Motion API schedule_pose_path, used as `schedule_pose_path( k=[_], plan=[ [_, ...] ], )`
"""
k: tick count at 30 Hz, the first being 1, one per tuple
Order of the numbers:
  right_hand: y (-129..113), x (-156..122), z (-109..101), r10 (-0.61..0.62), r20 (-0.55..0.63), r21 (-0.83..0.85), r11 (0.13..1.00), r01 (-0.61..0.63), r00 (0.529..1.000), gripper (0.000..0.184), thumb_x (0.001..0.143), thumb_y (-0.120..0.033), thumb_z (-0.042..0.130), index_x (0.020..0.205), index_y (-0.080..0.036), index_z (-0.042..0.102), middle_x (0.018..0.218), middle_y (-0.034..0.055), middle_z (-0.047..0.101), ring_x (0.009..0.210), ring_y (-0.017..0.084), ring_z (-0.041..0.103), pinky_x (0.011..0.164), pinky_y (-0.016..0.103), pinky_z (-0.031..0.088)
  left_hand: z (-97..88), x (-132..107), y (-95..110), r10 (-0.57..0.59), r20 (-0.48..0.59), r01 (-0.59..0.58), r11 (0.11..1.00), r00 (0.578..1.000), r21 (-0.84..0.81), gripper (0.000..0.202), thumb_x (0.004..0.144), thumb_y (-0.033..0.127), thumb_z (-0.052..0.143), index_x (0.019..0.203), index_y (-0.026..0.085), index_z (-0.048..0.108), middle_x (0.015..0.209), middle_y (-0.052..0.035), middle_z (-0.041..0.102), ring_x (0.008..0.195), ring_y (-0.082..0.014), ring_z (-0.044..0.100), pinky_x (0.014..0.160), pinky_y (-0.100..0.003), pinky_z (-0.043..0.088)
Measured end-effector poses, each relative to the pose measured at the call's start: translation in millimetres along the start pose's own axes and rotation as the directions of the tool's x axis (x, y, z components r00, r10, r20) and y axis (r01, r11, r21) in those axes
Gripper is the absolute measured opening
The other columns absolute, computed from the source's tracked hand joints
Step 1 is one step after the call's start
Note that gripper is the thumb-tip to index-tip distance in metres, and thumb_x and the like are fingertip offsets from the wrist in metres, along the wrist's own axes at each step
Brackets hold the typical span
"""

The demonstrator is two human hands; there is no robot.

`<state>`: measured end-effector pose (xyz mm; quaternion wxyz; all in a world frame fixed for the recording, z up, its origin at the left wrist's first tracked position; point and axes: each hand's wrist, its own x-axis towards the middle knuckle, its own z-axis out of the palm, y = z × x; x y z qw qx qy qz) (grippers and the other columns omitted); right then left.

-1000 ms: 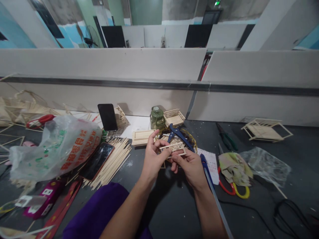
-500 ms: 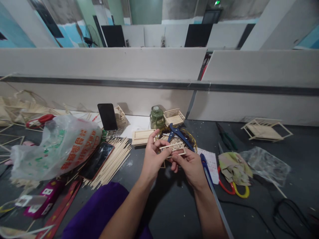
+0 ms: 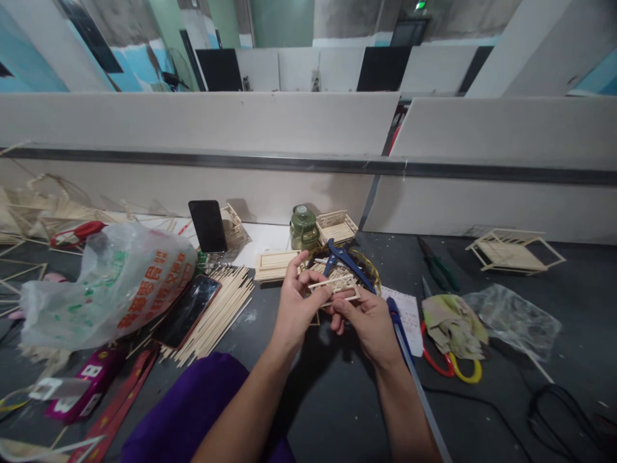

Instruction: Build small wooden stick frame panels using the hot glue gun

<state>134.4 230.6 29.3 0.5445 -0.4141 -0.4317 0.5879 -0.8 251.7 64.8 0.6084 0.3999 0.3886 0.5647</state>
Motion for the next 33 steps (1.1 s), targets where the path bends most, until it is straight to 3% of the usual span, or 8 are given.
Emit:
schedule_pose_path(
  k=[20,33],
  plan=[
    [1,1,1,-0.003,-0.010,0.013,1.000,0.003,1.000,0.027,0.077,-0.040,0.077,0.086,-0.017,0.066,0.066,0.0011,0.070,0.046,0.012,0.063,0.041,0.020,0.049,-0.3,-1,1,0.013,0.025,-0.013,1.000,1.000,-0.025,0.073,0.073,0.023,0.078,0.136,0.022,0.041,0.084,0.0016,0.060,0.070,-0.0112,0.056,0.061,-0.022,0.048],
    [-2,1,6,0.018,0.041,-0.036,0.999,-0.017,0.999,0.025,0.077,-0.040,0.077,0.079,-0.017,0.067,0.061,-0.0001,0.067,0.045,0.011,0.061,0.041,0.020,0.048,-11.7,3,5,-0.012,0.097,-0.001,0.992,0.995,0.129,0.090,0.072,0.022,0.079,0.147,0.021,0.028,0.093,-0.0031,0.067,0.085,-0.0156,0.062,0.079,-0.029,0.050]
  ],
)
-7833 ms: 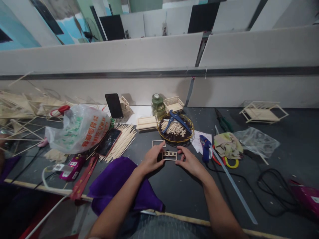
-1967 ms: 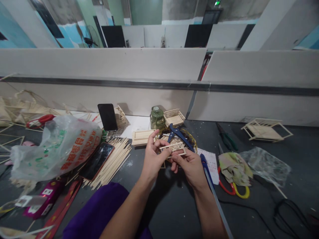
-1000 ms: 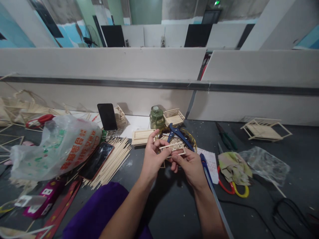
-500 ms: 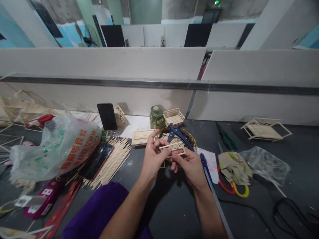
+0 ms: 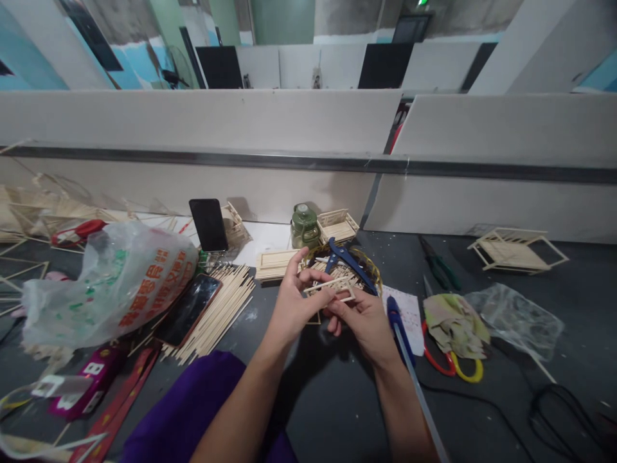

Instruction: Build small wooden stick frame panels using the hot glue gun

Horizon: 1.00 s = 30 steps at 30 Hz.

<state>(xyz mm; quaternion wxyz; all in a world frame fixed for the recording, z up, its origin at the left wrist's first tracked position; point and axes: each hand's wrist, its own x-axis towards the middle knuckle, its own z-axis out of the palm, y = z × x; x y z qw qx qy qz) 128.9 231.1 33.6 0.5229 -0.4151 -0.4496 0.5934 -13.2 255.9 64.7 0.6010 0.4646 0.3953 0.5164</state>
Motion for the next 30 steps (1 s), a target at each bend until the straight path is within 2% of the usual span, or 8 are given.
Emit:
schedule_pose_path(
  k=[10,30],
  plan=[
    [0.7,0.1,2.2,0.023,0.056,-0.021,1.000,-0.022,0.998,0.033,0.076,-0.048,0.076,0.077,-0.017,0.066,0.060,-0.0004,0.065,0.046,0.011,0.061,0.042,0.020,0.048,-1.0,-0.9,0.8,-0.038,-0.004,0.038,0.999,0.999,0.001,0.092,0.070,0.023,0.081,0.146,0.024,0.031,0.087,-0.0009,0.065,0.075,-0.0149,0.062,0.069,-0.026,0.050],
    [0.6,-0.1,2.5,0.025,0.068,-0.030,0.999,-0.023,0.997,0.032,0.078,-0.046,0.075,0.075,-0.017,0.065,0.059,-0.0018,0.064,0.045,0.010,0.061,0.042,0.018,0.048,2.2,-1.7,3.9,-0.039,-0.003,0.039,0.999,0.999,0.006,0.084,0.072,0.019,0.076,0.143,0.022,0.030,0.083,0.0016,0.061,0.069,-0.0118,0.058,0.065,-0.025,0.048]
  ],
)
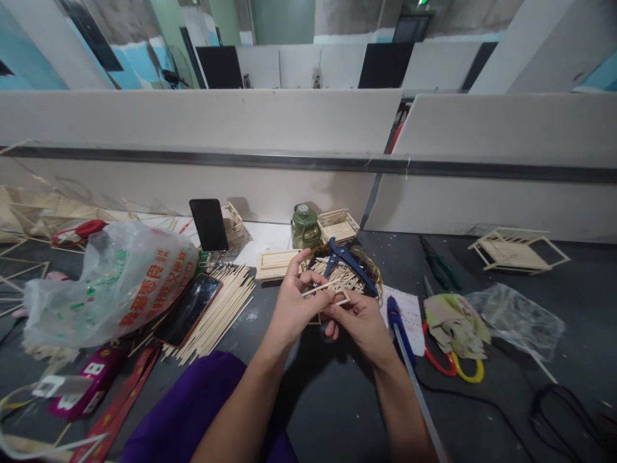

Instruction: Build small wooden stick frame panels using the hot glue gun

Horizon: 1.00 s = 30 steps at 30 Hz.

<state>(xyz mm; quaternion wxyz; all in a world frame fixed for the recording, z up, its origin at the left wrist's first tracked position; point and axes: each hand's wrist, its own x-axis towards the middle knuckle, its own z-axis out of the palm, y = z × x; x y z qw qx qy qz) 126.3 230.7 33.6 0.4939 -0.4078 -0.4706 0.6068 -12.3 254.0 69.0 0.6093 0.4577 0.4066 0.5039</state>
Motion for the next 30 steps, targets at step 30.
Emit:
schedule_pose_path(
  k=[30],
  plan=[
    [3.9,-0.6,-1.1,-0.001,0.017,0.015,1.000,0.000,1.000,0.026,0.080,-0.041,0.075,0.078,-0.016,0.064,0.064,-0.0011,0.065,0.046,0.010,0.062,0.042,0.018,0.047,-0.9,-2.6,9.1,-0.002,-0.008,0.002,0.998,1.000,0.055,0.089,0.070,0.018,0.076,0.145,0.021,0.029,0.079,0.0024,0.061,0.069,-0.0119,0.057,0.068,-0.025,0.047]
  ],
)
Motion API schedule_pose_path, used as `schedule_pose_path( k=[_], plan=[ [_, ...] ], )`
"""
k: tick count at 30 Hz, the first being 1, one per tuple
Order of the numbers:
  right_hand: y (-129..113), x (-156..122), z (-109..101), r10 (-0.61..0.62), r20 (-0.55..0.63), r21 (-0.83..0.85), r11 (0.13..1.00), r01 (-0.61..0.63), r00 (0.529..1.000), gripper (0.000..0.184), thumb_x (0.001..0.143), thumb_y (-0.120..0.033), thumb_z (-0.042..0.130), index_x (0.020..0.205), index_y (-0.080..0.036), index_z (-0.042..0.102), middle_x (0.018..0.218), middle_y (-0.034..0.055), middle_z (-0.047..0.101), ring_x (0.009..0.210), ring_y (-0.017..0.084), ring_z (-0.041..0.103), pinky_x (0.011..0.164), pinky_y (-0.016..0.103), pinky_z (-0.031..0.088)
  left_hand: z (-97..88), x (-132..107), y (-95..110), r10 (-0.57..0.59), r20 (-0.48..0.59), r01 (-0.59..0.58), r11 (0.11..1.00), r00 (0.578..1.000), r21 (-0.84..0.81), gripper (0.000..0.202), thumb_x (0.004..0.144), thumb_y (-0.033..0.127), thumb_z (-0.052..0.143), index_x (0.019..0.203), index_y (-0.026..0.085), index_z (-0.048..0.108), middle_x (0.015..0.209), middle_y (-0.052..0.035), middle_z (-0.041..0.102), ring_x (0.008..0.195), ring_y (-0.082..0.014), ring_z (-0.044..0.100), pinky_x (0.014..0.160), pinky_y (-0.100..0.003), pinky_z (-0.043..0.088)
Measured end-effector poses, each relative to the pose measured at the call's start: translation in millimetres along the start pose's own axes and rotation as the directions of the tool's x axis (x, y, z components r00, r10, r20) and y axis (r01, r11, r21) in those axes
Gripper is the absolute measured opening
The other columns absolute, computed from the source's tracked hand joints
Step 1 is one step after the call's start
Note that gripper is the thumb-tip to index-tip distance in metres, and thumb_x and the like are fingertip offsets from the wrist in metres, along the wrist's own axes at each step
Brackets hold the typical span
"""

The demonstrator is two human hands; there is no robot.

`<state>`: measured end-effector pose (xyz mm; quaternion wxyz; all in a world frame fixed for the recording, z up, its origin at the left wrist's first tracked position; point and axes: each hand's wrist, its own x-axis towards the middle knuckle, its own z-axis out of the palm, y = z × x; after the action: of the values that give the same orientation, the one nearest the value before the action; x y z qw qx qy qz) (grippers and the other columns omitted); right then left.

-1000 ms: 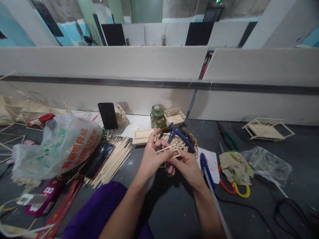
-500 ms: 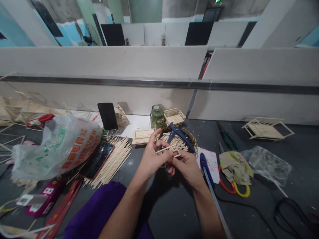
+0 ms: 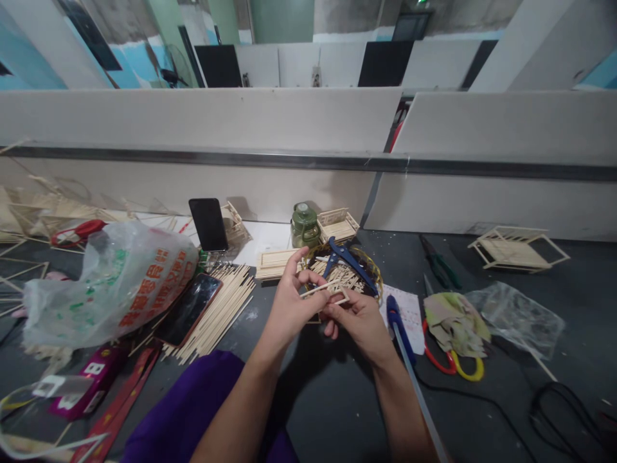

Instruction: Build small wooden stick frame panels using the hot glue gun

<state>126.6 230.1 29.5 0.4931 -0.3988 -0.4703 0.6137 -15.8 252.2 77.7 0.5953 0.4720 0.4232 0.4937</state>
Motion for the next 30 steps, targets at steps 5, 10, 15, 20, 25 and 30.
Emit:
schedule_pose_path(
  k=[5,10,15,20,25,30],
  plan=[
    [0.7,0.3,1.1,0.001,0.013,0.005,1.000,-0.002,1.000,0.026,0.081,-0.040,0.074,0.078,-0.016,0.064,0.063,-0.0015,0.065,0.047,0.010,0.062,0.042,0.018,0.047,-1.8,-0.3,0.6,0.008,-0.002,-0.008,0.999,1.000,0.046,0.089,0.070,0.018,0.075,0.146,0.021,0.029,0.080,0.0022,0.060,0.070,-0.0125,0.057,0.065,-0.024,0.047],
    [-0.2,-0.1,1.8,0.012,0.019,-0.006,1.000,-0.012,1.000,0.026,0.081,-0.040,0.073,0.078,-0.016,0.064,0.060,-0.0019,0.064,0.046,0.010,0.062,0.043,0.017,0.047,-3.4,-0.1,-0.1,0.025,-0.002,-0.024,0.996,1.000,0.090,0.087,0.071,0.017,0.073,0.146,0.020,0.028,0.080,0.0020,0.060,0.072,-0.0127,0.057,0.068,-0.025,0.046],
    [0.1,1.1,2.2,0.021,0.024,-0.013,1.000,-0.021,0.999,0.028,0.080,-0.041,0.074,0.077,-0.016,0.064,0.059,-0.0017,0.064,0.046,0.010,0.061,0.043,0.018,0.048,-3.0,-0.2,2.4,0.034,-0.015,-0.032,0.990,0.999,0.140,0.086,0.071,0.015,0.071,0.146,0.018,0.028,0.081,0.0012,0.061,0.073,-0.0127,0.057,0.073,-0.027,0.046],
    [0.1,0.8,2.5,0.016,0.011,-0.014,1.000,-0.016,1.000,0.031,0.078,-0.045,0.075,0.077,-0.016,0.063,0.061,-0.0015,0.064,0.046,0.010,0.061,0.042,0.019,0.048,-2.6,-1.6,4.3,0.020,-0.016,-0.018,0.990,1.000,0.139,0.085,0.072,0.016,0.070,0.147,0.019,0.028,0.083,0.0008,0.060,0.075,-0.0127,0.057,0.072,-0.027,0.046],
    [-1.0,0.0,3.0,0.022,-0.001,-0.007,1.000,-0.022,1.000,0.031,0.078,-0.046,0.075,0.078,-0.016,0.064,0.061,-0.0014,0.064,0.046,0.011,0.061,0.041,0.019,0.048,-4.5,-2.2,1.3,-0.002,0.008,0.001,0.995,1.000,0.097,0.085,0.072,0.016,0.069,0.147,0.023,0.029,0.085,0.0012,0.059,0.074,-0.0120,0.056,0.067,-0.024,0.047],
    [-0.9,0.4,3.4,0.022,0.001,-0.008,1.000,-0.022,1.000,0.030,0.078,-0.045,0.075,0.078,-0.016,0.063,0.060,-0.0017,0.064,0.045,0.010,0.061,0.041,0.019,0.048,-4.6,-1.7,0.7,0.004,0.017,-0.005,0.996,1.000,0.094,0.085,0.074,0.018,0.070,0.147,0.022,0.028,0.086,0.0007,0.058,0.073,-0.0121,0.057,0.067,-0.025,0.048]
  ],
)
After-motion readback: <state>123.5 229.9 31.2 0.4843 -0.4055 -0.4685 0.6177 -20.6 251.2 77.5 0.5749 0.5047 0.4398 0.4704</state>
